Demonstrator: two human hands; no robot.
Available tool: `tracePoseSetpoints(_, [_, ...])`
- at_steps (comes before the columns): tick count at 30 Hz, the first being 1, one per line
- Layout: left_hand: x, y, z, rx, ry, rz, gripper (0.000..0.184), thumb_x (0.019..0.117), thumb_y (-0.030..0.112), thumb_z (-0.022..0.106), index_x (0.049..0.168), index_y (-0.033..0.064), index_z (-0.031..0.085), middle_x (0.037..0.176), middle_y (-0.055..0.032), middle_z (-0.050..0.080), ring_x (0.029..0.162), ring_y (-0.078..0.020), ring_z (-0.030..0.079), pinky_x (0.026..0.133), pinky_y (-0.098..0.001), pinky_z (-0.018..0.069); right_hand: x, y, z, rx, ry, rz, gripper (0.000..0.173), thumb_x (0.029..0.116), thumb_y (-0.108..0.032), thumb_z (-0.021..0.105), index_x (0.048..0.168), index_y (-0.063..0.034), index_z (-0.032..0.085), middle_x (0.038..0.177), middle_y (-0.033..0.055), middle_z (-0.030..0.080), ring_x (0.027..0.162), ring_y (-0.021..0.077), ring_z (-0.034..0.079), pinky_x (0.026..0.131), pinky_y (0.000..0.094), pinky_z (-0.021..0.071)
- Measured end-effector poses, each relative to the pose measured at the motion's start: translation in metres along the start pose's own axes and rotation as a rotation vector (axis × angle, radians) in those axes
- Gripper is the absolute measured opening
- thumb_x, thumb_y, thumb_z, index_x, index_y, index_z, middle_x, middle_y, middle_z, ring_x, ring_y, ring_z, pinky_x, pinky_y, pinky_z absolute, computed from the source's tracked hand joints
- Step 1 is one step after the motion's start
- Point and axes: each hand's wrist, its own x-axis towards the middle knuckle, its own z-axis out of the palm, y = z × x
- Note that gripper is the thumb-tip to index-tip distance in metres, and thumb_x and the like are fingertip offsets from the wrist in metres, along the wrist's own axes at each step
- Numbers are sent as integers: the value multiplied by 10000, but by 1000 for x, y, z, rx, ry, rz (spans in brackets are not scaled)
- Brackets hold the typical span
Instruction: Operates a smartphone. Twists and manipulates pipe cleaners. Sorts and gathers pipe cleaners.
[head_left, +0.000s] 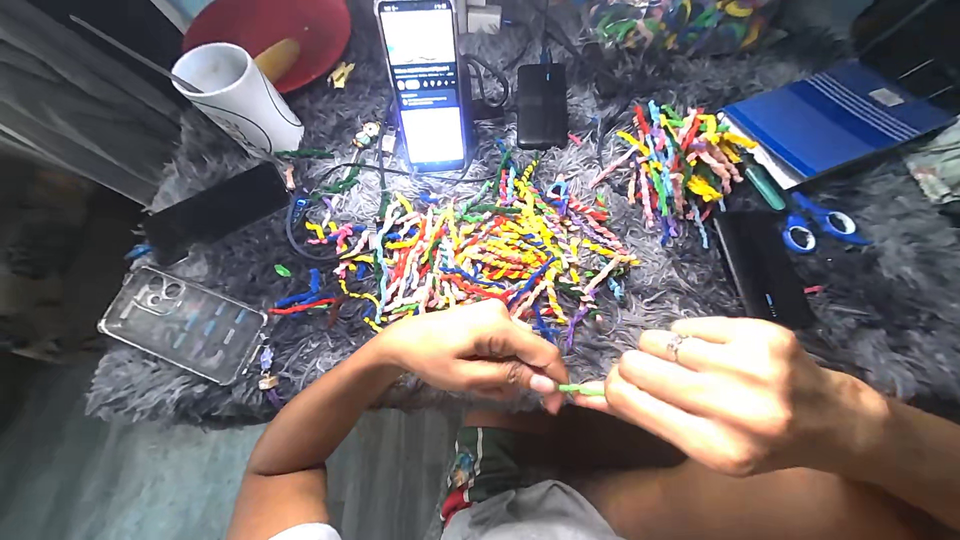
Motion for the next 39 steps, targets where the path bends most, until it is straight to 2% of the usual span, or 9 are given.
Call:
tracePoseSetpoints(4, [-1,4,3,343,227,126,260,1082,164,505,1023,-35,663,769,-13,639,756,59,512,776,-141,398,-1,7,1,153,39,138,408,1112,-275,443,793,-66,587,600,30,449,501,156,424,463,287,290])
tracePoseSetpoints(7, [1,7,6,523,311,217,287,1070,218,548,900,16,659,742,-16,625,755,11,541,858,-203,411,-2,9,-4,343,27,182,395,1116,-269,426,832,-67,612,643,20,485,565,111,471,497,237,329])
tracePoseSetpoints(10, [3,6,8,516,329,276,374,1023,205,628,697,49,531,604,-11,458,657,-37,459,812,-251,369,-5,11,-7,542,66,200,415,1083,-247,516,699,-90,504,575,-7,382,521,57,384,484,200,261])
tracePoseSetpoints(14, [-4,4,1,221,185,194,419,1029,210,611,659,56,492,581,31,426,650,10,425,775,-219,343,-13,20,-12,757,54,103,399,1068,-206,539,691,-100,466,571,2,372,516,62,396,473,207,270])
tracePoseSetpoints(19, [0,4,0,380,253,168,367,1010,187,645,690,46,537,594,30,461,655,15,448,803,-222,365,-16,29,-13,653,4,251,420,1091,-379,487,909,-54,681,679,-39,558,630,-45,498,575,100,390])
tracePoseSetpoints(21, [2,1,3,427,269,181,361,1006,190,653,698,39,539,593,20,457,649,8,445,809,-227,355,-14,25,-4,591,-55,275,474,1080,-450,470,961,-68,723,692,-46,560,622,-23,497,561,126,389])
tracePoseSetpoints(28, [4,-4,7,427,296,250,394,1017,217,647,689,40,519,599,-5,454,656,-23,454,800,-231,373,-10,20,6,666,-58,187,372,1086,-250,509,799,-55,642,633,4,485,583,64,472,518,195,343])
tracePoseSetpoints(33, [3,-9,9,167,146,182,457,1060,239,551,653,76,424,576,23,374,649,-16,408,757,-238,324,-8,16,2,426,-49,22,381,1075,-194,473,723,-86,572,566,10,400,482,141,405,445,288,274])
tracePoseSetpoints(39, [3,-8,3,-32,-41,26,459,1046,230,541,629,45,491,561,70,416,608,41,411,667,-197,331,-8,15,-1,334,-86,-32,358,1068,-162,476,743,-73,596,573,17,423,478,155,422,435,296,288])
